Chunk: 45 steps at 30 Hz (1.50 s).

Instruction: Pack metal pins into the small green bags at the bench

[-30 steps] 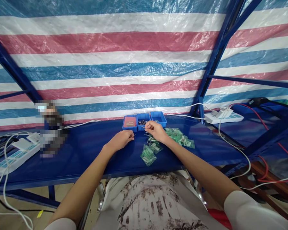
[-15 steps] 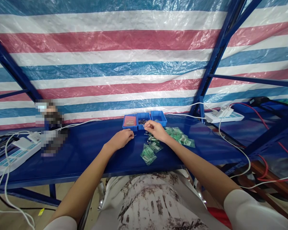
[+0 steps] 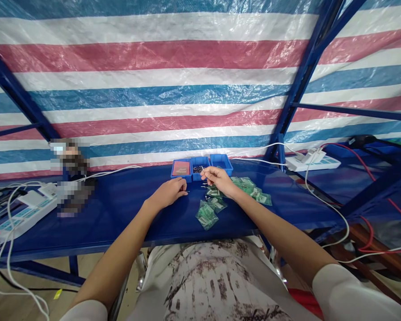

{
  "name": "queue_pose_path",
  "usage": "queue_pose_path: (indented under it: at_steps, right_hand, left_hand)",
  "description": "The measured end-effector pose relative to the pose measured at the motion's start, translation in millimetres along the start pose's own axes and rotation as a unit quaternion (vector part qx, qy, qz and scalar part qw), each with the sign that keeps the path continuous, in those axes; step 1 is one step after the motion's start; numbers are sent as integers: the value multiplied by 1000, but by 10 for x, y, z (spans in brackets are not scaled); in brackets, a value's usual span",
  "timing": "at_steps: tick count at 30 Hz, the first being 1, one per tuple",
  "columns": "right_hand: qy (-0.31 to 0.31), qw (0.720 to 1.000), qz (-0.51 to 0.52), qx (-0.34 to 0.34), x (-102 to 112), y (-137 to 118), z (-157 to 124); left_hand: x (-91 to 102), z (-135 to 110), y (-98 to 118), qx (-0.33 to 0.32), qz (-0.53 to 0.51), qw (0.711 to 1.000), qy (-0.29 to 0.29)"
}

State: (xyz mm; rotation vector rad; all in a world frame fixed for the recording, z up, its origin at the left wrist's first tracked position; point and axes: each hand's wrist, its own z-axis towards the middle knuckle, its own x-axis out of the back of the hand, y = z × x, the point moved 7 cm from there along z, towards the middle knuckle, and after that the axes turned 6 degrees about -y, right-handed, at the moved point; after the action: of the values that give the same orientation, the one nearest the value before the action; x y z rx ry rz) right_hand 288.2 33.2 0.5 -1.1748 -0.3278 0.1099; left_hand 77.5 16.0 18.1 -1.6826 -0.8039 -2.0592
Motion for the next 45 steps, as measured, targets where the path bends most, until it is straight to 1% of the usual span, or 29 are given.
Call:
queue_pose_path:
  at_steps: [5, 12, 18, 21, 26, 35, 45]
  right_hand:
    - [13, 1000, 0, 7, 12, 8, 11]
    - [23, 999, -26, 9, 31, -14, 13]
    - [20, 1000, -18, 6, 36, 0, 9]
    - [13, 1000, -4, -1, 25, 3, 0]
    - [3, 999, 29, -17, -2, 6, -16]
    - [10, 997, 76, -27, 11, 70, 1]
    - [13, 991, 127, -39, 19, 90, -9]
  left_hand:
    - [25, -9, 40, -7, -3, 1000, 8]
    - [-7, -6, 6, -12, -2, 1000, 3]
    - [-14, 1, -22, 16, -17, 1000, -14]
    - [-4, 3, -16, 24, -10, 1000, -17]
    - [-12, 11, -6, 18, 14, 1000, -16]
    - [-37, -2, -10, 0, 34, 999, -12]
    - [-38, -28, -31, 4, 9, 1000, -8]
